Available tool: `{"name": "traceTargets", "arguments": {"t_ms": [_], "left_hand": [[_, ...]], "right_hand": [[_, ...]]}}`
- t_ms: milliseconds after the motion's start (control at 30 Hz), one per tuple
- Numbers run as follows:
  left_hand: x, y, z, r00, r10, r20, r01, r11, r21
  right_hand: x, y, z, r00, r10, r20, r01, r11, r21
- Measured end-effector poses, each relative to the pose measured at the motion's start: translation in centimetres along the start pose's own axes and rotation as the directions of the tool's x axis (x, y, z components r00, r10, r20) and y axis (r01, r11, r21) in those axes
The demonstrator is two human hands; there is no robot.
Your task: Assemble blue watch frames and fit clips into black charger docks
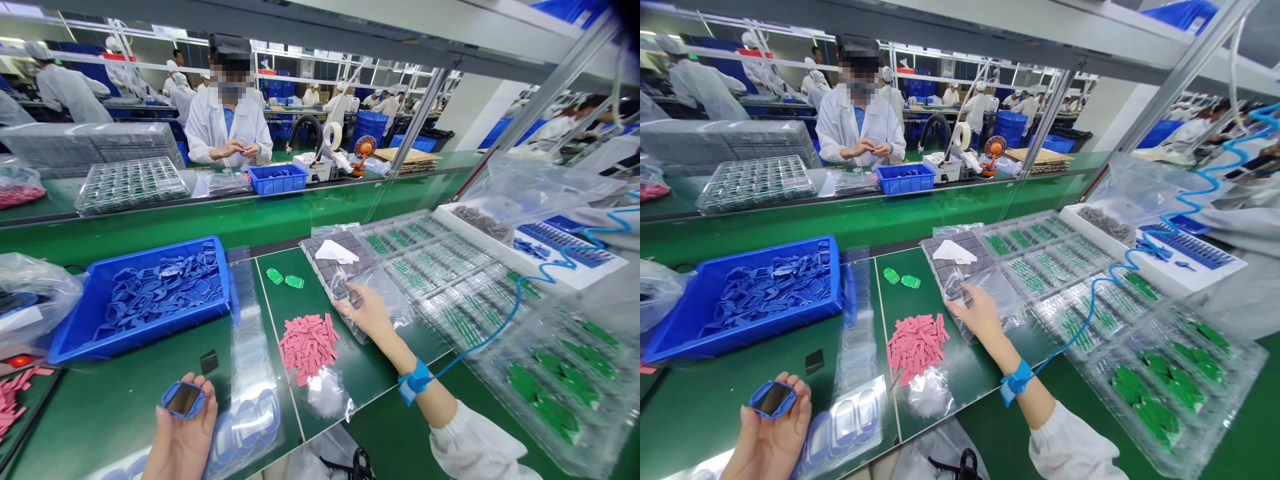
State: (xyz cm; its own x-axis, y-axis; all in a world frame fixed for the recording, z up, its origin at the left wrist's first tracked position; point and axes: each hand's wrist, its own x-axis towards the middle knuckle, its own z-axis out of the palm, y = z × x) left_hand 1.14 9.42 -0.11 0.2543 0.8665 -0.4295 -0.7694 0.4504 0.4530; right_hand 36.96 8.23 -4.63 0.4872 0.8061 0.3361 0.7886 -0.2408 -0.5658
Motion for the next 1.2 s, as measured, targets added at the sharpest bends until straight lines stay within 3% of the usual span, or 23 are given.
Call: {"name": "traceTargets", "arguments": {"t_ms": [300,533,667,900,1200], "left_hand": [[-0.2,0.0,0.2,1.000,0.003,0.031,-0.003,1.000,-0.011],[-0.2,0.0,0.1,1.000,0.001,0.017,-0.001,1.000,-0.013],[-0.3,0.0,0.1,1.000,-0.006,0.006,0.006,1.000,0.002],[-0.1,0.0,0.0,0.999,0.009,0.041,-0.008,1.000,-0.022],[0.0,0.0,-0.4,0.998,-0.006,0.060,0.008,0.999,-0.035]], "right_hand": [[0.2,-0.3,1.1,0.993,-0.059,-0.099,0.047,0.992,-0.119],[0.3,-0.1,0.8,0.995,-0.022,-0.096,0.008,0.990,-0.141],[-0.6,0.3,-0.9,0.997,0.026,-0.077,-0.034,0.993,-0.112],[-4.8,1.4,-5.5,0.993,0.100,-0.064,-0.107,0.987,-0.121],[-6.4,1.7,-6.4,0.978,0.173,-0.114,-0.183,0.980,-0.082]]}}
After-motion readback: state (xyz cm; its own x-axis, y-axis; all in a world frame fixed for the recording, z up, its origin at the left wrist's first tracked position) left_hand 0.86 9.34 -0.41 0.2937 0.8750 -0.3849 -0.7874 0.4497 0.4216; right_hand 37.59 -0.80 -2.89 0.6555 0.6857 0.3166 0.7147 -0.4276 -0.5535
